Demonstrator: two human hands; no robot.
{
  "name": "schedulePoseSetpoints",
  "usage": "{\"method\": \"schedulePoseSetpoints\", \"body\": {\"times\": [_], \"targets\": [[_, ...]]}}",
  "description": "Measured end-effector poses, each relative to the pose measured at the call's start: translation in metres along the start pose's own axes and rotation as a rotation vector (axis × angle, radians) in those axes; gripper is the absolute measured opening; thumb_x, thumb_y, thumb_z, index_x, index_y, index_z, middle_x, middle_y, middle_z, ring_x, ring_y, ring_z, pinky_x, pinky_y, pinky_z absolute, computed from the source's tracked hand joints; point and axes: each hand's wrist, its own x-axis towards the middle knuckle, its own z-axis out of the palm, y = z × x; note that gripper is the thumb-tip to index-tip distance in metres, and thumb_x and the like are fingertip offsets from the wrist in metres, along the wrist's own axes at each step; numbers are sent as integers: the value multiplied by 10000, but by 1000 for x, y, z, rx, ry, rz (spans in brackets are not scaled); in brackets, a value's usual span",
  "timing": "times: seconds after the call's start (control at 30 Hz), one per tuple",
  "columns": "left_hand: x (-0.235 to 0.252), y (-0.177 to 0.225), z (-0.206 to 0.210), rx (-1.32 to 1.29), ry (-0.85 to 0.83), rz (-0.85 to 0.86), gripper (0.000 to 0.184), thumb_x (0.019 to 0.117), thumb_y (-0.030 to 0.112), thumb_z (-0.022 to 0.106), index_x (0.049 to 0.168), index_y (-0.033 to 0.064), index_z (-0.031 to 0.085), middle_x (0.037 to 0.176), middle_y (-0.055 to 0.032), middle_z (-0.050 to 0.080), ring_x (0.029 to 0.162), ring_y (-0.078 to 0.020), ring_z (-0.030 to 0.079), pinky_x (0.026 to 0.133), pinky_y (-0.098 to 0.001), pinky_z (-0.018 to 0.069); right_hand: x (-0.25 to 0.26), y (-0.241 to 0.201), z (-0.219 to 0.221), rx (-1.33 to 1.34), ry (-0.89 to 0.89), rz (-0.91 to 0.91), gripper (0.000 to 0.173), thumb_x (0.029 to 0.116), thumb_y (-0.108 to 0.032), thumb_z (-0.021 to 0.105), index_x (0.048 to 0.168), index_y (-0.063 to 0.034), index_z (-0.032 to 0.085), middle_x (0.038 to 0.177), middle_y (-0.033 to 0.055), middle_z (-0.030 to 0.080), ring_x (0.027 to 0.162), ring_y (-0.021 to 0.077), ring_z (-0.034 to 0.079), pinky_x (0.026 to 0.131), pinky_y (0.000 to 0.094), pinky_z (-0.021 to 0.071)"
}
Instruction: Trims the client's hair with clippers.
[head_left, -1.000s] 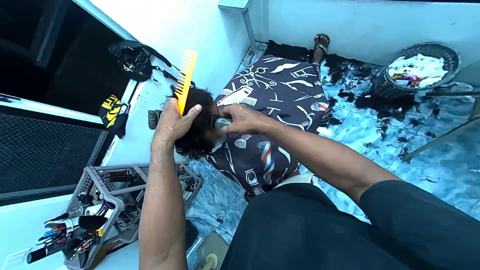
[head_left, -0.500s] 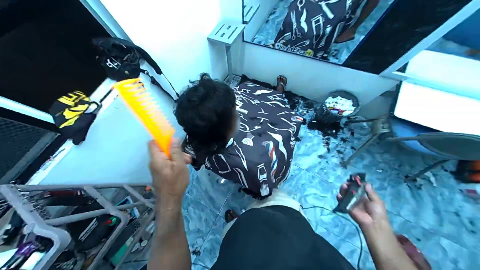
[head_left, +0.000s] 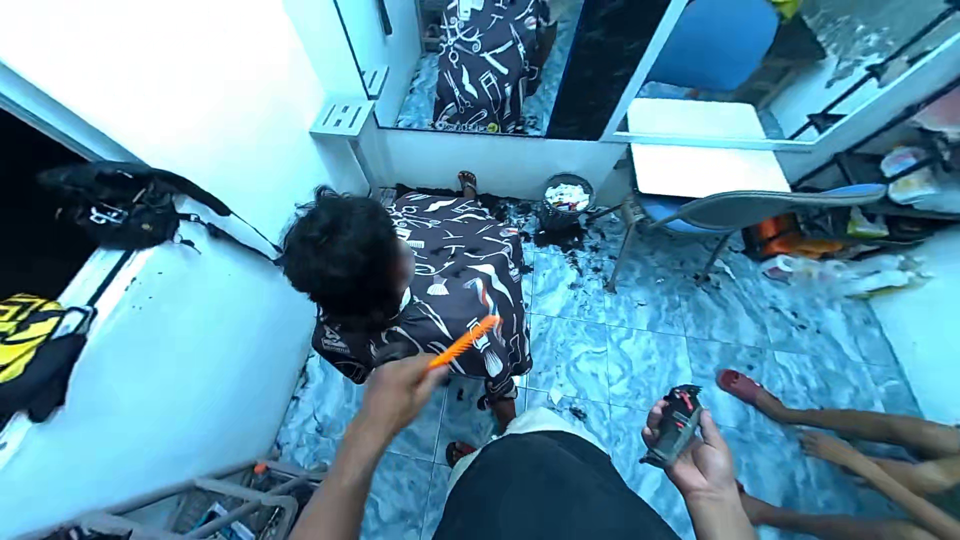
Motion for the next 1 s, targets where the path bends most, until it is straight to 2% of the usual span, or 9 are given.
{"method": "schedulePoseSetpoints", "body": {"times": [0.13,0.3,0.4,0.57,0.63,0.73,0.83,0.9,1.0], "targets": [[108,37,49,-76,245,168,338,1076,309,491,1029,69,725,873,-88,713,778,-229,705,713,-465,599,32,-4,22,-28,-135,92,717,988,-738,275,1123,-176,699,899,16,721,759,156,719,627,377,626],[194,9,51,-33,634,-189,381,1100,316,431,1134,36,686,924,-128,713,830,-269,714,747,-488,592,85,-4,78,-125,-319,185,648,962,-718,444,1122,-140,689,805,22,678,601,130,663,485,310,577],[186,10,50,-275,270,-517,451,1114,378,359,1139,28,642,880,-181,673,798,-337,684,749,-569,559,112,2,104,-242,-336,202,545,1008,-651,432,1145,-187,682,783,8,667,567,133,640,472,346,579],[131,47,14,-301,251,-294,361,1093,393,464,1152,121,693,776,-60,643,634,-189,614,607,-419,553,141,14,118,-454,-333,188,383,1076,-457,415,1228,-152,588,896,36,703,706,205,717,599,441,643],[91,63,-35,-256,441,-257,291,1035,371,604,990,105,714,754,-8,653,622,-109,609,586,-344,555,150,15,113,-639,-393,150,364,1034,-336,525,1314,-109,476,1002,72,708,659,198,700,542,387,627],[73,49,-109,68,725,-338,470,978,524,643,874,75,552,754,-7,582,672,-79,588,634,-308,526,149,19,126,-929,-479,179,594,936,-442,645,1381,-100,449,985,65,715,587,169,661,491,330,585],[92,12,-130,292,378,-434,885,789,522,844,1362,-64,508,1400,-260,546,1295,-399,547,1098,-589,436,138,44,167,-1080,-674,204,661,922,-535,610,1391,-87,483,1007,71,689,708,192,687,596,371,612],[103,-20,-122,428,164,-384,938,741,568,863,1329,-53,479,1669,-236,223,1501,-442,319,1213,-617,281,124,74,205,-1071,-816,186,585,937,-456,606,1365,-65,528,1013,102,699,795,229,706,673,411,624],[112,-45,-121,463,109,-307,816,771,563,844,1260,2,506,1703,-180,156,1486,-389,372,1170,-586,367,102,124,261,-1018,-951,205,582,901,-358,691,1373,-50,548,1091,167,705,909,289,714,792,464,623]]}}
